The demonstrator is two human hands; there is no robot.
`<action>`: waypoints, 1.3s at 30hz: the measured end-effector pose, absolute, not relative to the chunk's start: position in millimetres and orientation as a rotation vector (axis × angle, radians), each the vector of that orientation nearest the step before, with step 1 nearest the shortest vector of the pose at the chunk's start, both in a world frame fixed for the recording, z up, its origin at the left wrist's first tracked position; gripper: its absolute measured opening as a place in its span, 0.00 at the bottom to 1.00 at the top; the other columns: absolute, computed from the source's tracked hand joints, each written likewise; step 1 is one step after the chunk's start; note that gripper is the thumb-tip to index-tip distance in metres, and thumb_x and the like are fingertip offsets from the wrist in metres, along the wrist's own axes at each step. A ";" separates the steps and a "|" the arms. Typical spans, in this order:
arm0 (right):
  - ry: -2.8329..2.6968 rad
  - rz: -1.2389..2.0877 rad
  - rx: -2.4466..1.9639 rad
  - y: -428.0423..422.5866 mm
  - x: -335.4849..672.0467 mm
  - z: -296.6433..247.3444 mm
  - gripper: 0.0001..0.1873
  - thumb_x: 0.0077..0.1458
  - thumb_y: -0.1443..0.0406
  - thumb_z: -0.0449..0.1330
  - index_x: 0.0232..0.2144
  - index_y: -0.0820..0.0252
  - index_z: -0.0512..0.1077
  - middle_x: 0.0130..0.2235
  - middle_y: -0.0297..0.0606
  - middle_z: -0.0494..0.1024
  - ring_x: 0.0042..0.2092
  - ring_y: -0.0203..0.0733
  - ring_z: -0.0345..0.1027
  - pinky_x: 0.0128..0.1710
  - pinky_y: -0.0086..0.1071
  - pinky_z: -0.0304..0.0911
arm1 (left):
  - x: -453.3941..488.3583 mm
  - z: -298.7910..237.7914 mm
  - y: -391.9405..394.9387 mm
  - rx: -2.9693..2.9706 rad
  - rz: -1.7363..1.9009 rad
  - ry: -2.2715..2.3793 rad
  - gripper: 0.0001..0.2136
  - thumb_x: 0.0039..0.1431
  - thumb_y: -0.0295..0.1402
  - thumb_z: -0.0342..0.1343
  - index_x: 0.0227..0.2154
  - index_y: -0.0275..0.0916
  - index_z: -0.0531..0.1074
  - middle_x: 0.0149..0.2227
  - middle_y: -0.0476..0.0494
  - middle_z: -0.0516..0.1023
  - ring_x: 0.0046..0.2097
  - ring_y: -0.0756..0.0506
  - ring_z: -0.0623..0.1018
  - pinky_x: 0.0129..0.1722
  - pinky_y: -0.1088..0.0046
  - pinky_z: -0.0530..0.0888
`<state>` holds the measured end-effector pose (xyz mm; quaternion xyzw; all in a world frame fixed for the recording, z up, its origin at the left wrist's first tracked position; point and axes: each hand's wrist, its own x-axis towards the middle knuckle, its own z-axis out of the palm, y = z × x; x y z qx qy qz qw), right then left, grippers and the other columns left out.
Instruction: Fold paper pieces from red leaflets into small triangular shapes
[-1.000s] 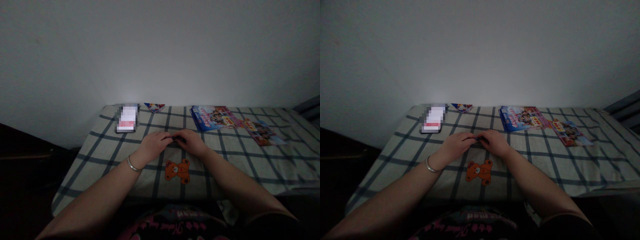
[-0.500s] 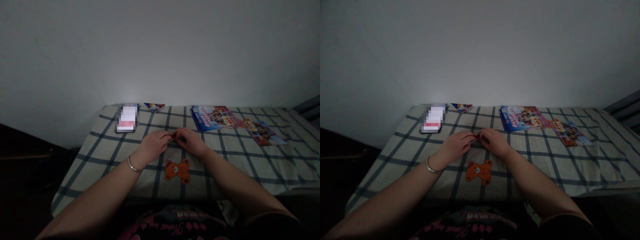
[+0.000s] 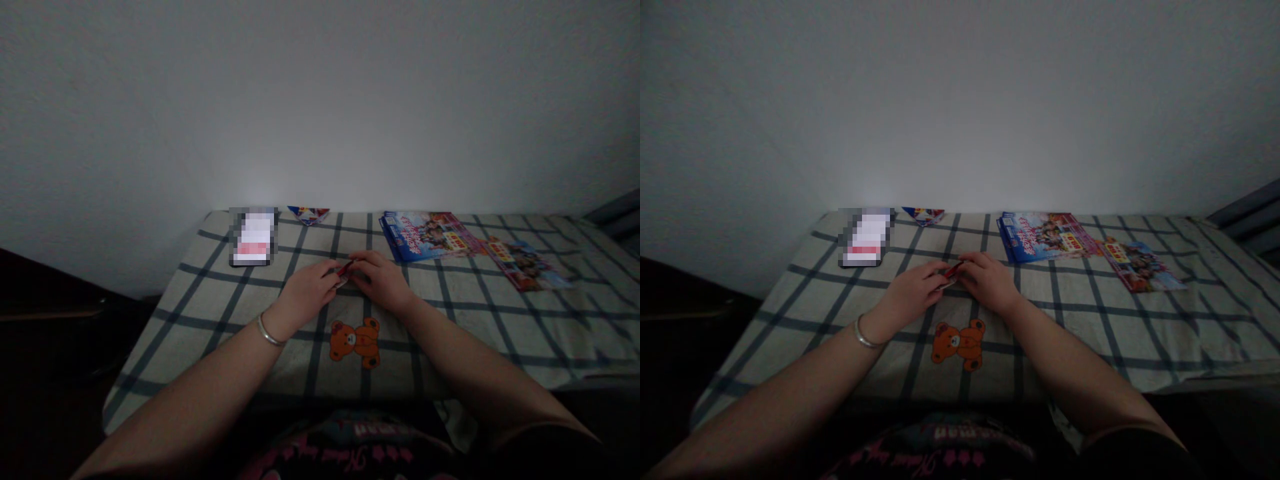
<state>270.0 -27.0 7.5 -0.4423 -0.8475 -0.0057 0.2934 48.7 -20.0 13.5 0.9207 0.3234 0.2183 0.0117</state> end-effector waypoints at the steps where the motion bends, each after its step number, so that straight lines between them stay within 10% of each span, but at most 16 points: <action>1: -2.262 -0.024 -1.181 -27.4 269.9 7.9 0.07 0.59 0.67 0.61 0.40 0.54 0.75 0.50 0.42 0.76 0.49 0.46 0.71 0.48 0.42 0.70 | 48.5 13.1 -20.2 2.876 0.674 1.027 0.09 0.58 0.24 0.59 0.41 0.37 0.75 0.53 0.40 0.73 0.48 0.41 0.77 0.47 0.62 0.78; 39: -2.387 0.032 -1.022 -26.0 266.8 11.3 0.09 0.55 0.70 0.61 0.37 0.54 0.79 0.53 0.43 0.74 0.52 0.49 0.68 0.52 0.48 0.68 | 52.1 15.9 -24.4 2.886 0.630 1.038 0.08 0.59 0.24 0.57 0.41 0.36 0.70 0.43 0.42 0.76 0.46 0.42 0.76 0.47 0.63 0.76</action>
